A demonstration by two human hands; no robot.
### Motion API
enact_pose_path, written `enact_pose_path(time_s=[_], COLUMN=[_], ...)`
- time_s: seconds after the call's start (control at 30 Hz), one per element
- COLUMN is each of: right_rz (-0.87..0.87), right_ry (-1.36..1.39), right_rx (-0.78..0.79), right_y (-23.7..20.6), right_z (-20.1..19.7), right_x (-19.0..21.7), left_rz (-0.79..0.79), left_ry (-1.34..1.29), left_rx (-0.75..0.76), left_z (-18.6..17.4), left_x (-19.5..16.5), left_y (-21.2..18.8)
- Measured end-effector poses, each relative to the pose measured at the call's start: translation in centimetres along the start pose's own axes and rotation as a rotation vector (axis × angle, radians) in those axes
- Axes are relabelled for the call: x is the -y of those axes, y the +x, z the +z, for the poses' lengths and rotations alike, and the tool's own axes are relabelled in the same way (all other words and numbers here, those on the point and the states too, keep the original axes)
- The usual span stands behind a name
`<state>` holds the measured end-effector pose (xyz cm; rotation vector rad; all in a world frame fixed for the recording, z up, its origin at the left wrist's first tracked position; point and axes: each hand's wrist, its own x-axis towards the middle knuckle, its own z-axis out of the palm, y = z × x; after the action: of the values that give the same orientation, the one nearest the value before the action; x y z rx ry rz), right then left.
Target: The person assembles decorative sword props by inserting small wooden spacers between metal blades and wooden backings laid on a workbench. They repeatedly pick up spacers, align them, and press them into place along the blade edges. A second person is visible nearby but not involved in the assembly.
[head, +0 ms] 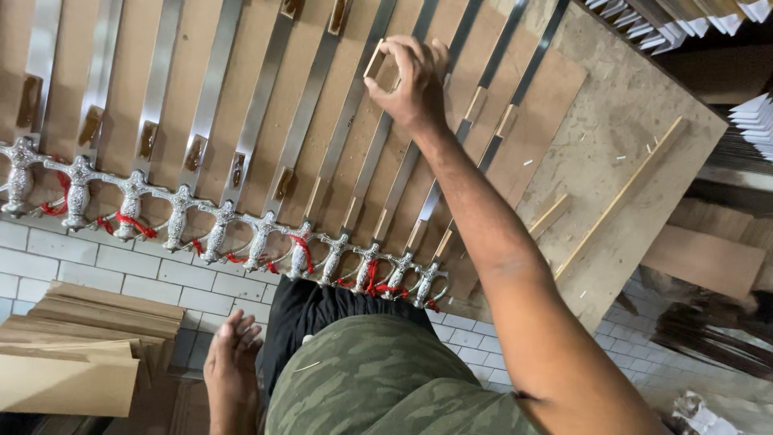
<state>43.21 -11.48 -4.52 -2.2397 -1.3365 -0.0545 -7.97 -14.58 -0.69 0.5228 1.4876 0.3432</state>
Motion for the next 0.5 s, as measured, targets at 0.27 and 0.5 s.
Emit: enact_pose_path(time_s=[0.27,0.5], right_rz=[-0.029,-0.008], right_ry=[-0.009,0.010], right_rx=[0.059,0.060], right_y=[2.0,1.6], right_z=[1.7,3.0], right_x=[-1.0,-2.4], left_rz=[-0.064,-0.099], left_ry=[0.069,0.129], left_rx=[-0.230,-0.340], left_z=[-6.2,-9.2], left_x=[5.2,8.0], left_y=[1.4,2.5])
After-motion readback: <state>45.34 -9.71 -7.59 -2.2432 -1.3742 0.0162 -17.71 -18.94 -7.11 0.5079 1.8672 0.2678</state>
